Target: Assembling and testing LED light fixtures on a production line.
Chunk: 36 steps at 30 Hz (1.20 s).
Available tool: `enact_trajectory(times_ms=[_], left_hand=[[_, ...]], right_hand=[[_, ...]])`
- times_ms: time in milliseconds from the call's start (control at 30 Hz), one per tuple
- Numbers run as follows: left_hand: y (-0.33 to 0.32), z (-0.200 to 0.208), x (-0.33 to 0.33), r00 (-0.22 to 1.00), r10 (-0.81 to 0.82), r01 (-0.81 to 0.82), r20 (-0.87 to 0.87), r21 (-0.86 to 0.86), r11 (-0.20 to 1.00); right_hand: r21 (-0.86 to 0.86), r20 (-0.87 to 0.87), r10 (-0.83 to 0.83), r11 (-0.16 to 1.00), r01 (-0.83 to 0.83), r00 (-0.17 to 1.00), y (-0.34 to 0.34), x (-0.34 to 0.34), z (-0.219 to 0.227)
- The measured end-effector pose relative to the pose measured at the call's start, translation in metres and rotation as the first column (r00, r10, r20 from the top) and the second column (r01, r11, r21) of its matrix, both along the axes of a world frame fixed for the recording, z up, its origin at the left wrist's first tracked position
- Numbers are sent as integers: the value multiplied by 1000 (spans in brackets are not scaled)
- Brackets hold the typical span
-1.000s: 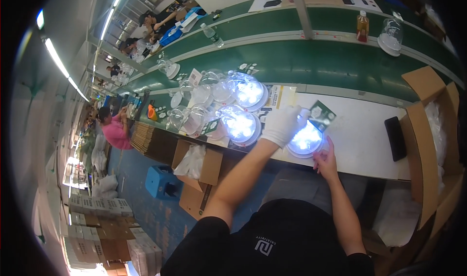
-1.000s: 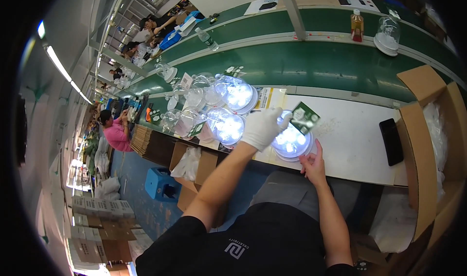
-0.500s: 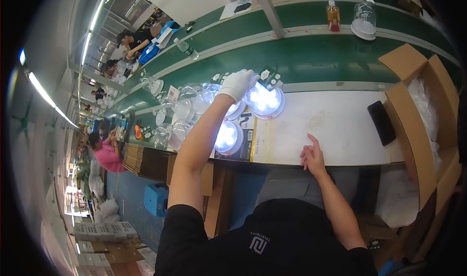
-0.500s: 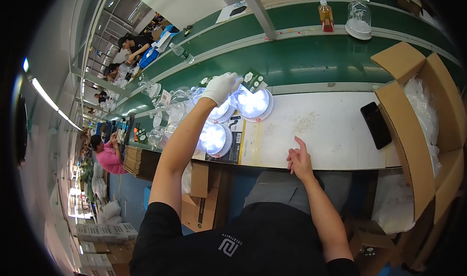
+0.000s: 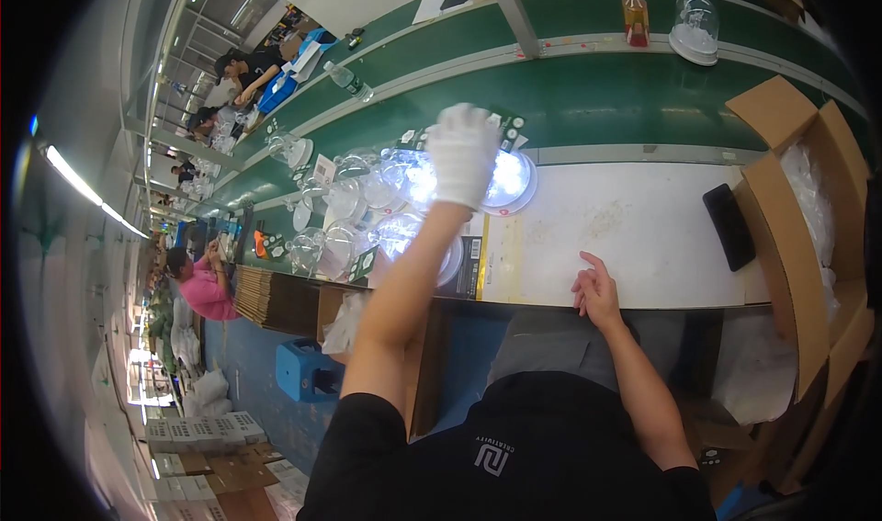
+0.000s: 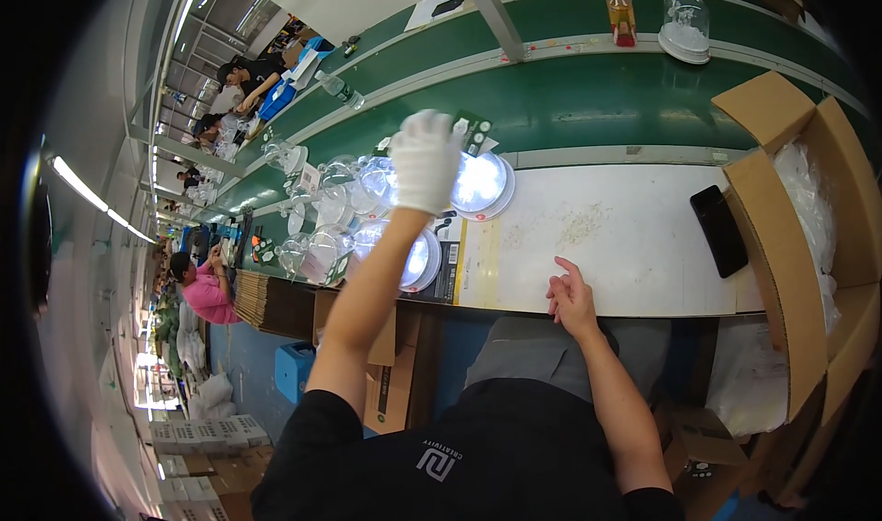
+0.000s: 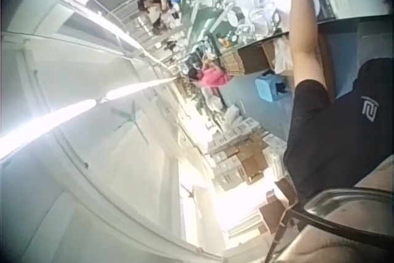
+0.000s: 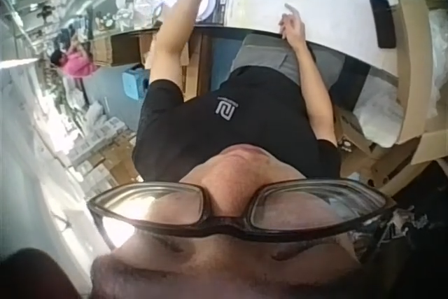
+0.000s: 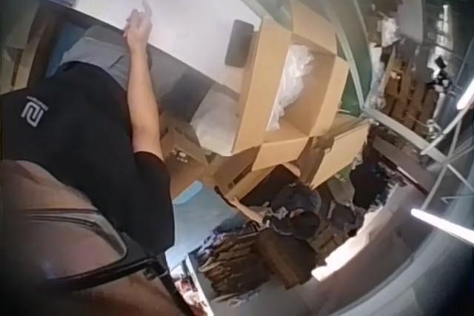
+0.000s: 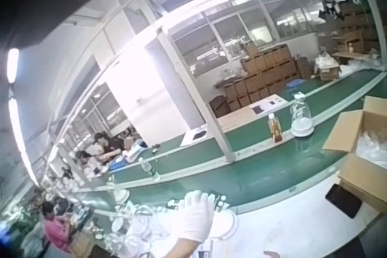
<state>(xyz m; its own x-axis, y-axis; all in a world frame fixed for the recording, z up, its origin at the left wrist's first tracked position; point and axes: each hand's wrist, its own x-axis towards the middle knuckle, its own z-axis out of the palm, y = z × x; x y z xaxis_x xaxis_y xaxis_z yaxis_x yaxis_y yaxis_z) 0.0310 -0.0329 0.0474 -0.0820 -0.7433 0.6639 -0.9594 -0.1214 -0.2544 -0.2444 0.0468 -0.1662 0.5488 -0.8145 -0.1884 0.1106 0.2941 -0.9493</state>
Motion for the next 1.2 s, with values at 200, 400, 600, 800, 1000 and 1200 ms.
enact_trajectory(times_ms=[200,400,600,800,1000,1200], left_hand=[[-17,-201,-66,921,-171,-85,350,609,789],[-55,-255,-4,748,-75,-359,659,497,790],[-68,-255,9,747,-6,-436,665,496,751],[-77,-240,15,796,-18,-445,605,605,660],[-48,-232,51,784,-1,-486,620,616,621],[-27,-210,74,794,42,-514,607,633,579]], right_hand=[[1,-45,-32,999,32,998,2,-5,-12],[-20,-50,-18,1000,17,999,4,-6,-10],[-25,-53,-5,1000,4,999,4,0,-9],[-29,-48,-6,1000,5,999,3,-4,-14],[-16,-30,12,1000,-13,999,3,-1,-14],[-25,-20,15,1000,-15,1000,4,-2,-8]])
